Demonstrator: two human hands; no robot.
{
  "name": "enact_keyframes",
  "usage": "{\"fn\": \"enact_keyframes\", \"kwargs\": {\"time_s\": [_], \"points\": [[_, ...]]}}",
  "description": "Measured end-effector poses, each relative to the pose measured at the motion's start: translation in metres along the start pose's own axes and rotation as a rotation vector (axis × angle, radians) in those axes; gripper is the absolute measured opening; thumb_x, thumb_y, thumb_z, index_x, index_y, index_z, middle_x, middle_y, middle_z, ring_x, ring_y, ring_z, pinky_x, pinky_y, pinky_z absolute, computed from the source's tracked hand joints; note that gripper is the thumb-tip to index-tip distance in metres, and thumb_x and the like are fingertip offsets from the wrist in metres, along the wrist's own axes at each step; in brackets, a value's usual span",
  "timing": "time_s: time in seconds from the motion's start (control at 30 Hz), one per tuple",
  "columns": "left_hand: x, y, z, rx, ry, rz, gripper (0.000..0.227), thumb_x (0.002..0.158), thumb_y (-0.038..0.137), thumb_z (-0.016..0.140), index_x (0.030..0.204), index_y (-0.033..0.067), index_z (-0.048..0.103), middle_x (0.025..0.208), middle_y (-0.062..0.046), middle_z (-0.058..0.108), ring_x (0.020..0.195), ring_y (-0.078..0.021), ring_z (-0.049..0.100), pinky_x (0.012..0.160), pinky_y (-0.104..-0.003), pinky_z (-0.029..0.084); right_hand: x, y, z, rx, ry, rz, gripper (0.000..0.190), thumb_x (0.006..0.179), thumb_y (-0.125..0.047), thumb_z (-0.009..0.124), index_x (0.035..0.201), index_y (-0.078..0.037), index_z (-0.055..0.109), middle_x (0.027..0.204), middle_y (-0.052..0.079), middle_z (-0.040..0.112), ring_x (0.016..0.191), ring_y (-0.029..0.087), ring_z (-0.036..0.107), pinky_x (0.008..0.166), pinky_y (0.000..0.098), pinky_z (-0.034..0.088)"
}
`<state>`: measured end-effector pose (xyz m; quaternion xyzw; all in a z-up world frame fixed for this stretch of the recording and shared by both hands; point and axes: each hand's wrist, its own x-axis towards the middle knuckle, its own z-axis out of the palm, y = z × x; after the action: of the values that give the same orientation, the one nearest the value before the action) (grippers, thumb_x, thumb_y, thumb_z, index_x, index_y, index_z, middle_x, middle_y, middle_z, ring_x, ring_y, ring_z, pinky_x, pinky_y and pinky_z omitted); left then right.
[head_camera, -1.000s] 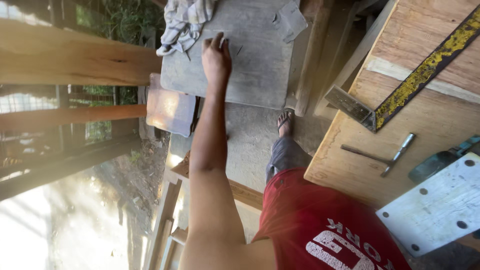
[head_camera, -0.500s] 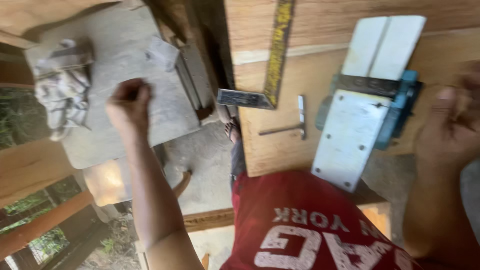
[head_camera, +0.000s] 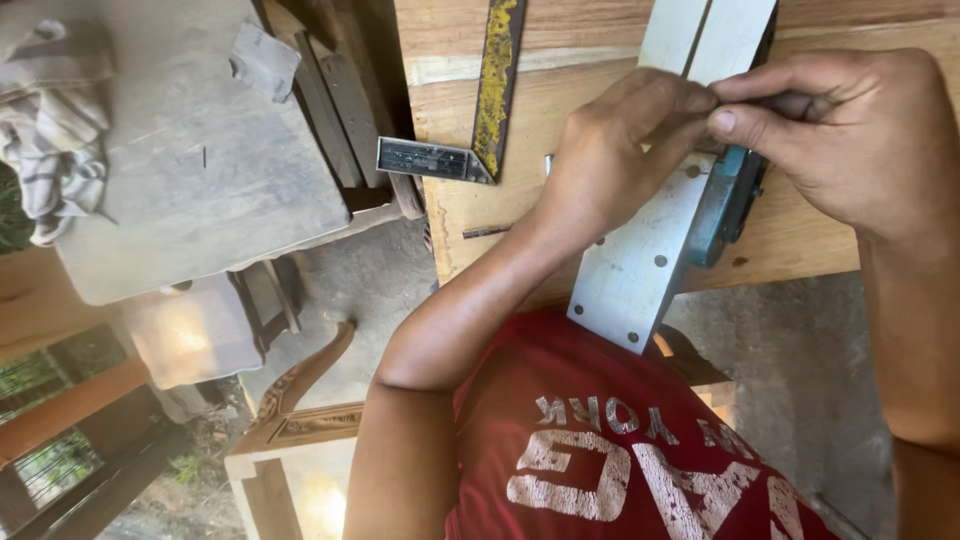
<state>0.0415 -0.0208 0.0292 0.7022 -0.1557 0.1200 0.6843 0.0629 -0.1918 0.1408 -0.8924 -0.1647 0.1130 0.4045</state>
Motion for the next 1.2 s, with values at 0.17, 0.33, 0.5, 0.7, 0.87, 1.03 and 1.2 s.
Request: {"fn": "enact_keyframes", "kwargs": {"time_s": [0.17, 0.33, 0.5, 0.7, 0.87, 1.03, 1.2], "points": [[-0.006, -0.059, 0.001, 0.022, -0.090, -0.261, 0.010, 0.096, 0.014, 0.074, 0.106, 0.0120, 0.075, 0.104, -0.003, 0.078, 0.090, -0.0113, 0.079, 0.076, -0.025, 0.063, 0.008, 0.012, 0.000, -0.229, -0.019, -0.031, 0.009, 0.099, -0.003, 0.072, 0.107, 0.000, 0.074, 0.097, 0.013, 0.074, 0.086, 0.018, 0.072, 0.076, 0.0290, 0.060], [-0.015, -0.092, 0.011, 0.163, -0.021, 0.044, 0.007, 0.095, 0.012, 0.076, 0.102, 0.0128, 0.076, 0.104, -0.001, 0.078, 0.094, -0.0118, 0.076, 0.085, -0.024, 0.064, 0.013, 0.026, 0.016, -0.542, -0.076, -0.216, 0.008, 0.099, -0.004, 0.075, 0.105, -0.005, 0.079, 0.106, 0.009, 0.077, 0.088, 0.018, 0.072, 0.078, 0.0292, 0.059], [-0.020, -0.100, 0.023, 0.299, 0.023, 0.158, 0.010, 0.092, 0.014, 0.078, 0.101, 0.0107, 0.076, 0.105, -0.002, 0.076, 0.099, -0.0150, 0.071, 0.082, -0.027, 0.063, 0.019, 0.047, 0.015, -0.811, -0.163, -0.428, 0.004, 0.096, -0.015, 0.082, 0.099, -0.012, 0.081, 0.097, -0.001, 0.078, 0.090, 0.012, 0.066, 0.086, 0.0309, 0.054], [-0.020, -0.099, 0.017, 0.247, 0.000, 0.172, 0.007, 0.096, 0.013, 0.075, 0.102, 0.0100, 0.077, 0.104, -0.003, 0.078, 0.100, -0.0149, 0.072, 0.084, -0.028, 0.064, 0.023, 0.058, 0.012, -0.784, -0.281, -0.380, 0.005, 0.095, -0.016, 0.082, 0.099, -0.013, 0.080, 0.098, -0.002, 0.077, 0.092, 0.012, 0.064, 0.087, 0.0285, 0.055], [-0.011, -0.088, 0.008, 0.115, -0.085, -0.036, 0.008, 0.096, 0.015, 0.074, 0.099, 0.0119, 0.080, 0.096, -0.005, 0.081, 0.085, -0.0148, 0.077, 0.077, -0.028, 0.065, 0.025, 0.039, 0.015, -0.967, -0.328, -0.448, 0.014, 0.084, -0.017, 0.082, 0.098, -0.016, 0.083, 0.090, -0.002, 0.072, 0.090, 0.014, 0.060, 0.087, 0.0329, 0.055], [-0.004, -0.081, 0.001, 0.021, -0.198, -0.285, 0.015, 0.089, 0.021, 0.077, 0.100, 0.0106, 0.079, 0.099, -0.008, 0.079, 0.079, -0.0157, 0.078, 0.068, -0.028, 0.067, 0.036, 0.032, 0.010, -0.976, -0.456, -0.243, 0.018, 0.088, -0.026, 0.078, 0.101, -0.014, 0.081, 0.086, 0.000, 0.067, 0.088, 0.016, 0.059, 0.088, 0.0346, 0.055], [-0.008, -0.082, 0.001, -0.033, -0.147, -0.251, 0.013, 0.090, 0.022, 0.077, 0.098, 0.0106, 0.079, 0.095, -0.007, 0.078, 0.081, -0.0159, 0.077, 0.070, -0.028, 0.066, 0.052, 0.038, 0.005, -0.948, -0.585, -0.211, 0.022, 0.089, -0.023, 0.073, 0.108, -0.014, 0.080, 0.092, 0.001, 0.071, 0.091, 0.019, 0.065, 0.088, 0.0359, 0.057]]}}
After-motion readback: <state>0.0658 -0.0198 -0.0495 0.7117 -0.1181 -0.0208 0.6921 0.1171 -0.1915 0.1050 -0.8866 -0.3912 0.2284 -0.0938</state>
